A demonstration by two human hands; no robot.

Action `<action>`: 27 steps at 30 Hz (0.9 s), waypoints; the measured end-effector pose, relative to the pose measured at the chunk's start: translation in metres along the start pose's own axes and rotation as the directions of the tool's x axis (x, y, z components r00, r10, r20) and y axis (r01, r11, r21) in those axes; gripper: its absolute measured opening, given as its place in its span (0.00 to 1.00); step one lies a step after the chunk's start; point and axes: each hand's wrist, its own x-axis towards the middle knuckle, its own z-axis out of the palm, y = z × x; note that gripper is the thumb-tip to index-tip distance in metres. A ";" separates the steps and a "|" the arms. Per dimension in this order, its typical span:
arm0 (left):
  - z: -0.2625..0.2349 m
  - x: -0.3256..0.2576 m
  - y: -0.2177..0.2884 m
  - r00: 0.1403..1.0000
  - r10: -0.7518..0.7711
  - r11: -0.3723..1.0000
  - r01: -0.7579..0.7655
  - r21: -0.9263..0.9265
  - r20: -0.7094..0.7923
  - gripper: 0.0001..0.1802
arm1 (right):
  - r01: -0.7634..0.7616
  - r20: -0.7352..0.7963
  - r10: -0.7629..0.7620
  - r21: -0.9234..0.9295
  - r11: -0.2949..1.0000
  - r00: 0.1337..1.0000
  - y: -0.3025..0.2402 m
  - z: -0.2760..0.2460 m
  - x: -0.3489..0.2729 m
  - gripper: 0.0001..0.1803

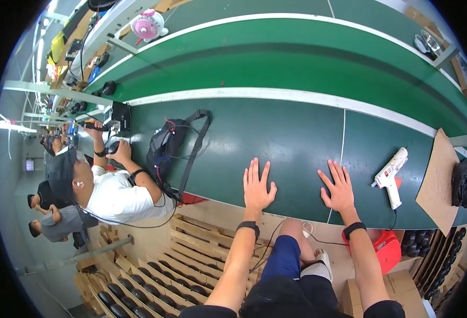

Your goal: Apply hot glue and secure wiring within plastic housings on a production line.

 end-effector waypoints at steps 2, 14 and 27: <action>0.001 -0.002 -0.001 1.000 -0.019 1.000 0.019 0.000 0.014 0.41 | 0.000 -0.003 0.000 -0.008 1.000 1.000 0.000 0.002 0.001 0.34; 0.004 -0.001 -0.002 0.999 -0.027 1.000 0.027 0.010 0.035 0.42 | -0.004 0.032 0.005 -0.025 1.000 0.999 0.002 0.003 0.001 0.34; 0.005 -0.002 -0.004 0.999 -0.032 0.999 0.032 0.011 0.026 0.41 | -0.004 0.016 0.005 -0.011 1.000 1.000 0.001 0.003 -0.001 0.34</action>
